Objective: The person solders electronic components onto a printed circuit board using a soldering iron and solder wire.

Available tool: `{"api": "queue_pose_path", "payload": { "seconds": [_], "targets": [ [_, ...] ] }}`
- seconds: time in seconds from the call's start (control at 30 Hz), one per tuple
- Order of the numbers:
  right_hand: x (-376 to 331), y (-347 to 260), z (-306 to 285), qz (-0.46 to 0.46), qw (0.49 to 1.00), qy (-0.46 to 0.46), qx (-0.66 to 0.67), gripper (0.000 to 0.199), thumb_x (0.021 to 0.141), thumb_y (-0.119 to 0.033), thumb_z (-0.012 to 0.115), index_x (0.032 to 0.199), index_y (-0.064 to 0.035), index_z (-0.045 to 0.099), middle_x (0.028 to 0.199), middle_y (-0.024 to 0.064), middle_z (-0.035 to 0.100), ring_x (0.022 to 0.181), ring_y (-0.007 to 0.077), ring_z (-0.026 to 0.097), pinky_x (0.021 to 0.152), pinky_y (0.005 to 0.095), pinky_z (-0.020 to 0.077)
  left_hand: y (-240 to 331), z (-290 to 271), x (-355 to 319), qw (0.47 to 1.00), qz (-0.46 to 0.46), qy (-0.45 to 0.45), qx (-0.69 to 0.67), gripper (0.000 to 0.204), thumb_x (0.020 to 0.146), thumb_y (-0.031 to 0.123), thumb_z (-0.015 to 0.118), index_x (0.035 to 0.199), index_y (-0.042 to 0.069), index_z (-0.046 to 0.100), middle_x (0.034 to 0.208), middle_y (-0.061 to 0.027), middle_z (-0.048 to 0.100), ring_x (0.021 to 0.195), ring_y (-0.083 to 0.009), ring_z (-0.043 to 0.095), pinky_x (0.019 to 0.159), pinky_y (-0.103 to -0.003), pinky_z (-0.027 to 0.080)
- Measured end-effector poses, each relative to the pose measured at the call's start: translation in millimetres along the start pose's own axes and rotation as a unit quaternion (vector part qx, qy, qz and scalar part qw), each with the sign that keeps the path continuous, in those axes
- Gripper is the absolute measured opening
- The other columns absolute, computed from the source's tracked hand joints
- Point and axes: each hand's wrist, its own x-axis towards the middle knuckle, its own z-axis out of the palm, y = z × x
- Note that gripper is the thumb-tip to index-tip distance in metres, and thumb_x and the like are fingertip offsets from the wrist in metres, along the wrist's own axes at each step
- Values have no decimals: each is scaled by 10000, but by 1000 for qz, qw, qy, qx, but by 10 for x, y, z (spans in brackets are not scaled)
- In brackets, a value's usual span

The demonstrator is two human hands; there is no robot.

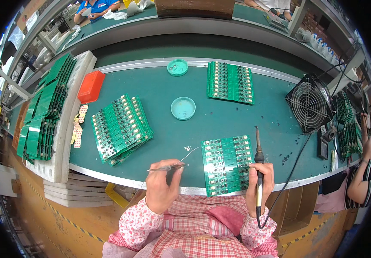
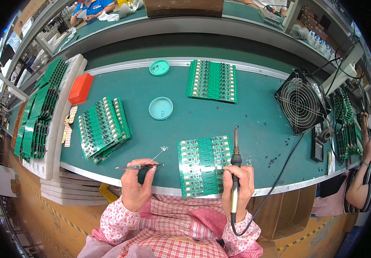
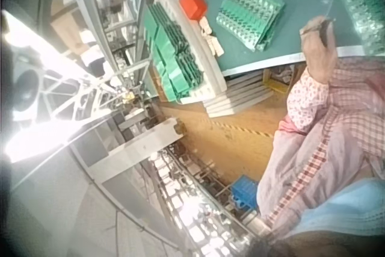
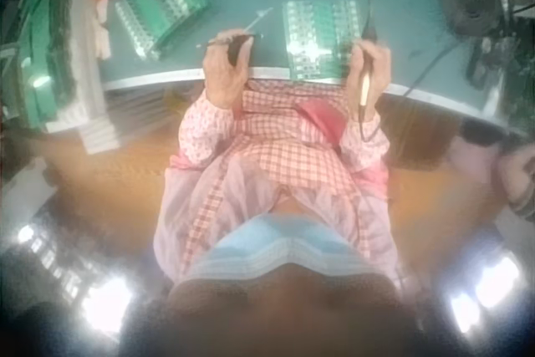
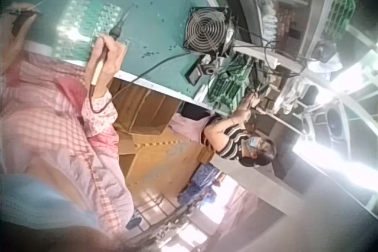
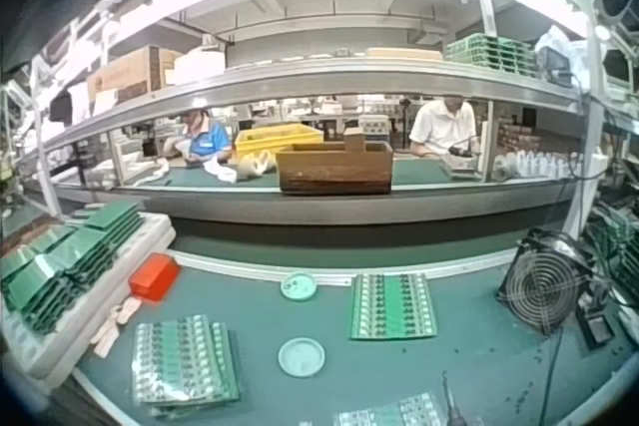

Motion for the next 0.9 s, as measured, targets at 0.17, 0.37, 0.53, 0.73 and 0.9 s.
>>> {"api": "queue_pose_path", "payload": {
  "seconds": [0.17,0.37,0.53,0.73,0.9],
  "targets": [
    [-18,11,20,20,999,29,15,69,929,-38,618,996,-23,622,861,124,564,769,251,551,687,358,450,-20,29,-20,1000,-2,-2,22,147,888,-15,660,1031,0,630,998,-126,687,915,-293,644,828,-375,499],
    [-35,17,29,29,998,39,36,68,944,-36,599,1007,-23,621,872,114,551,762,225,539,678,341,440,-21,50,-3,999,14,-2,32,143,872,-14,668,1011,12,644,998,-124,693,932,-299,627,842,-380,478],
    [-43,47,29,12,998,46,34,73,945,-32,596,1014,-27,620,868,111,546,750,216,535,663,332,433,-8,54,-4,1000,6,-2,28,155,866,-14,670,1016,20,648,995,-115,700,934,-292,628,852,-377,468],
    [-34,28,28,17,998,46,37,76,945,-34,598,1017,-29,623,866,106,545,727,200,527,649,327,429,-3,59,7,1000,15,-2,26,160,860,-16,674,1014,21,647,978,-112,705,908,-288,646,847,-374,456],
    [-39,45,28,16,998,45,36,81,943,-34,600,1020,-29,624,863,104,546,727,202,529,652,328,431,-19,69,5,999,31,1,32,160,856,-19,676,1009,23,649,972,-111,706,903,-285,648,841,-373,456]
  ]
}}
